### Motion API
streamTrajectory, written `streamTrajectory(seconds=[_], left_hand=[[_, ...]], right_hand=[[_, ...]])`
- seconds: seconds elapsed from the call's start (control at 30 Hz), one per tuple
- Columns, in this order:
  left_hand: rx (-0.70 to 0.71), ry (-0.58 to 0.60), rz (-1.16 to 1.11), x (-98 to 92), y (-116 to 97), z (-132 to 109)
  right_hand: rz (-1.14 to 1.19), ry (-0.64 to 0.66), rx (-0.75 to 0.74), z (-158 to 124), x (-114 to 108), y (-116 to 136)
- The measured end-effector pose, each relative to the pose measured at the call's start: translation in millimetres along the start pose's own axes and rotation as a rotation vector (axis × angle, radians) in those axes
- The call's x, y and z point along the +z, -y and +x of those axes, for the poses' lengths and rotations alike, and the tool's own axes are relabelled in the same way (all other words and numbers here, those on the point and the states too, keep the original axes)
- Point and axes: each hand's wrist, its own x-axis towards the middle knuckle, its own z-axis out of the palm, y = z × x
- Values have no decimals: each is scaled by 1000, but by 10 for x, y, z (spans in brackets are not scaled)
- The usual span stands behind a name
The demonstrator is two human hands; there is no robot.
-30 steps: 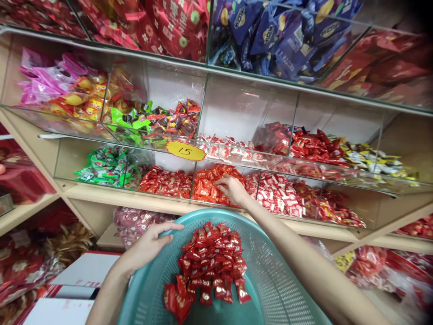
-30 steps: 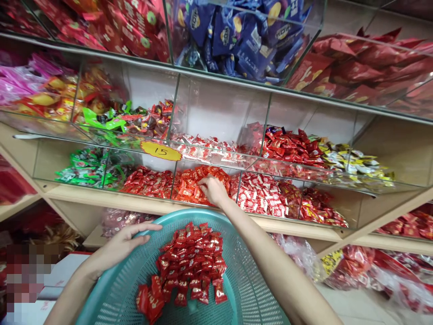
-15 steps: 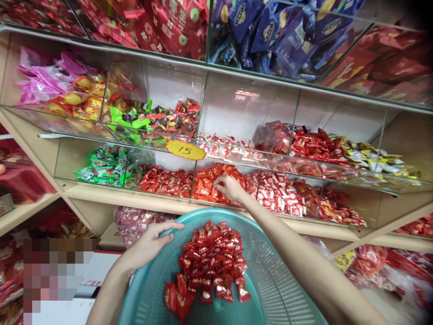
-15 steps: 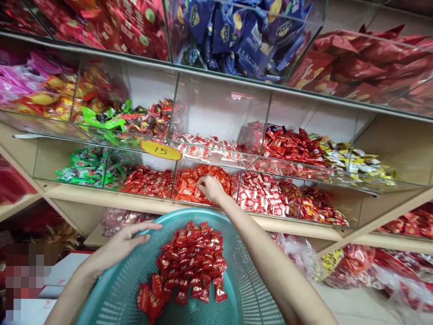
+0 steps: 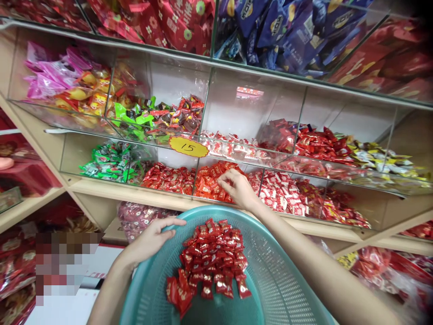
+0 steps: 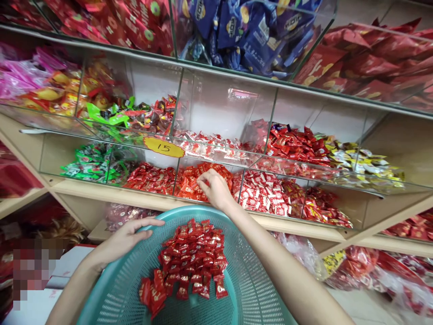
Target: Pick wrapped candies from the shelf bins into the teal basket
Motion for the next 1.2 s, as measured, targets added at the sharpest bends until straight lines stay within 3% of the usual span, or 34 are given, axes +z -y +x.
streamTrajectory(seconds=[0.1,0.2,0.37,0.5,0.77,1.2], left_hand=[[7,10,-11,8,6,1],[7,12,-19,15,30,12],[13,-21,31,17,62,23],[23,-19,33,18,84,2],[24,-14,6,18,60,-22],[26,-17,9,2,9,-18]], right_hand=[[152,53,-44,-207,15,274],[302,204,-25,-483,175,518],[582,410,289,-916,601,686],[650,440,499,-1077,805,675],[877,380,636,-1162,963,743],[407,508,418,-1460,1008,857]])
